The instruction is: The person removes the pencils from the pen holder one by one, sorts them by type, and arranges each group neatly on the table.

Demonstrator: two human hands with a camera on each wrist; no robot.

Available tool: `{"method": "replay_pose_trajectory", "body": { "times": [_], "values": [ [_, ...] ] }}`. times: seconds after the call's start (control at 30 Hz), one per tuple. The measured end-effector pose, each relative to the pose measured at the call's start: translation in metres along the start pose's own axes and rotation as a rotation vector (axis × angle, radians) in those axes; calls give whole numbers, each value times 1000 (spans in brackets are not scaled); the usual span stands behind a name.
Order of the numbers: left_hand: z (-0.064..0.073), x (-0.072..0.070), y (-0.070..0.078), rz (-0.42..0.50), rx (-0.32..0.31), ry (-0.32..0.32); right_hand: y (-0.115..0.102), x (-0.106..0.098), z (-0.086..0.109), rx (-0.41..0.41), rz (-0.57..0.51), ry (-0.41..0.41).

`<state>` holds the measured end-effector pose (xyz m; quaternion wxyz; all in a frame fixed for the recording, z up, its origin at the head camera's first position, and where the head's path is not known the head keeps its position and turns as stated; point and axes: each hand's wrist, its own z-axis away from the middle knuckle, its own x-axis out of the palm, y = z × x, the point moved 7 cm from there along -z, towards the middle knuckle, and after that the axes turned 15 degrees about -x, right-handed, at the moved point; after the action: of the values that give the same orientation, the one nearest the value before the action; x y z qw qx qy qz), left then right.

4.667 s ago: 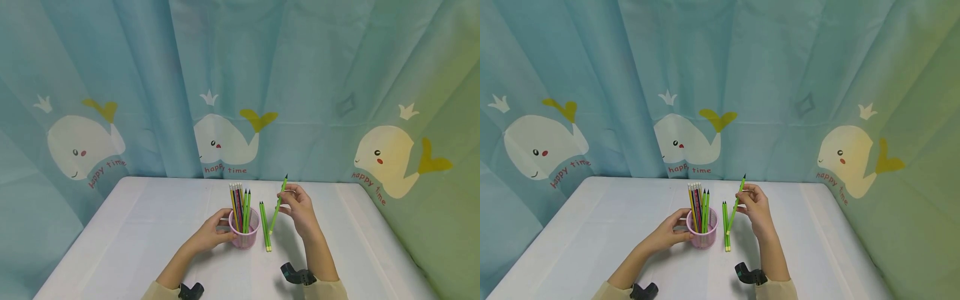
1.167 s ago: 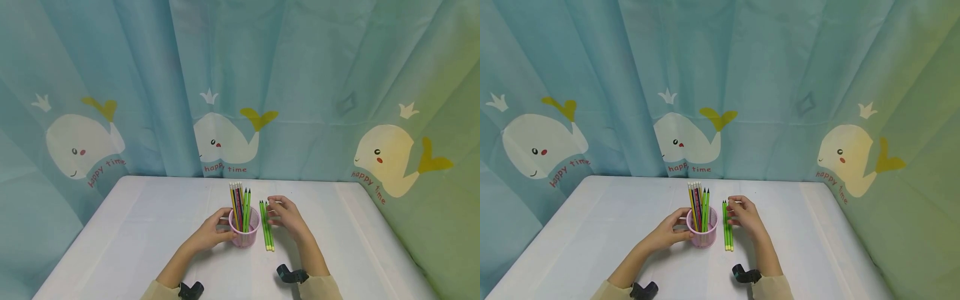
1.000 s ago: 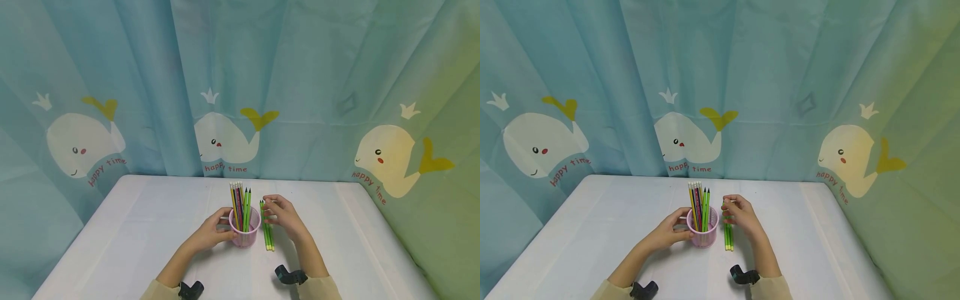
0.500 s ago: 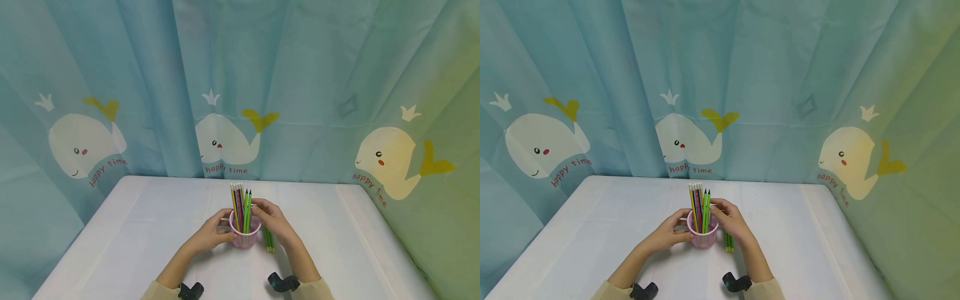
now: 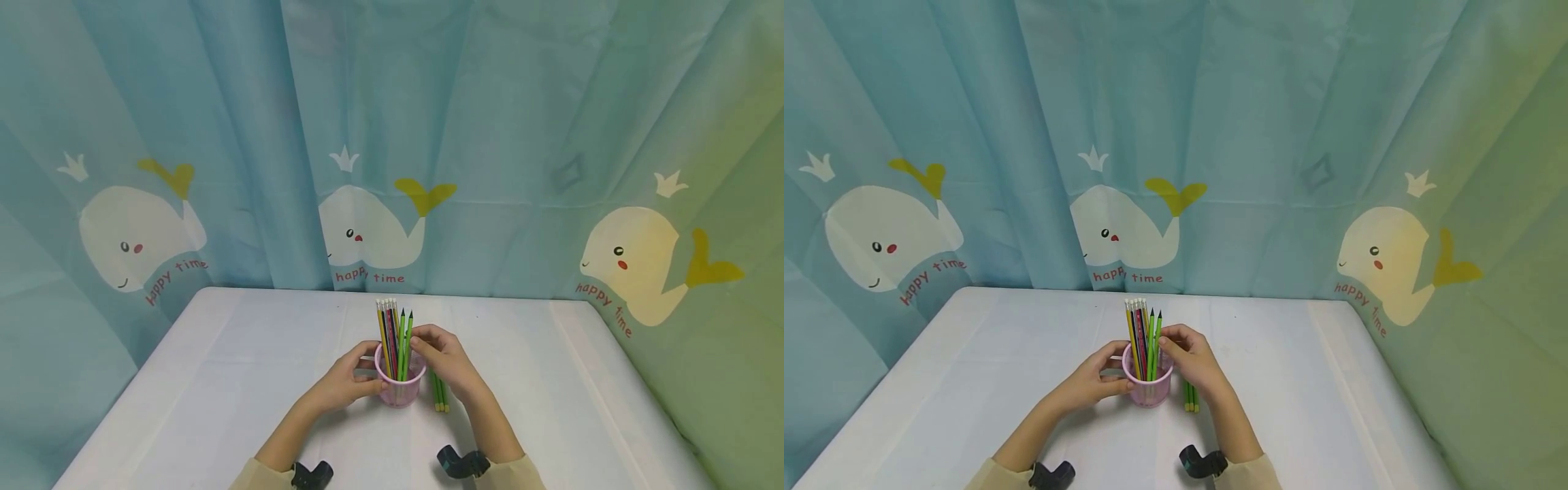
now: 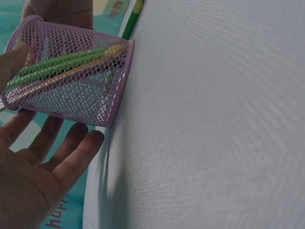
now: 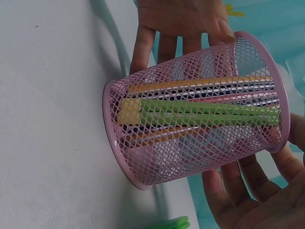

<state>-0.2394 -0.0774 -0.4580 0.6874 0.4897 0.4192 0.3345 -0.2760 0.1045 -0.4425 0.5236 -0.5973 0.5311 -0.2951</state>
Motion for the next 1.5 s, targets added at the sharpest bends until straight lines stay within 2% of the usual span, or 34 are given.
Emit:
{"method": "replay_pose_trajectory", "body": {
  "times": [0.23, 0.5, 0.73, 1.23, 1.5],
  "values": [
    [-1, -1, -1, 2, -5, 2, 1, -2, 0, 17, 4, 14],
    [-1, 0, -1, 2, 7, -6, -5, -5, 0, 12, -1, 45],
    [-1, 0, -2, 1, -8, 2, -11, -8, 0, 4, 4, 48],
    [0, 0, -2, 4, -2, -2, -27, -12, 0, -64, -22, 28],
    [0, 0, -2, 10, -20, 4, -38, -19, 2, -91, -70, 53]
  ]
}}
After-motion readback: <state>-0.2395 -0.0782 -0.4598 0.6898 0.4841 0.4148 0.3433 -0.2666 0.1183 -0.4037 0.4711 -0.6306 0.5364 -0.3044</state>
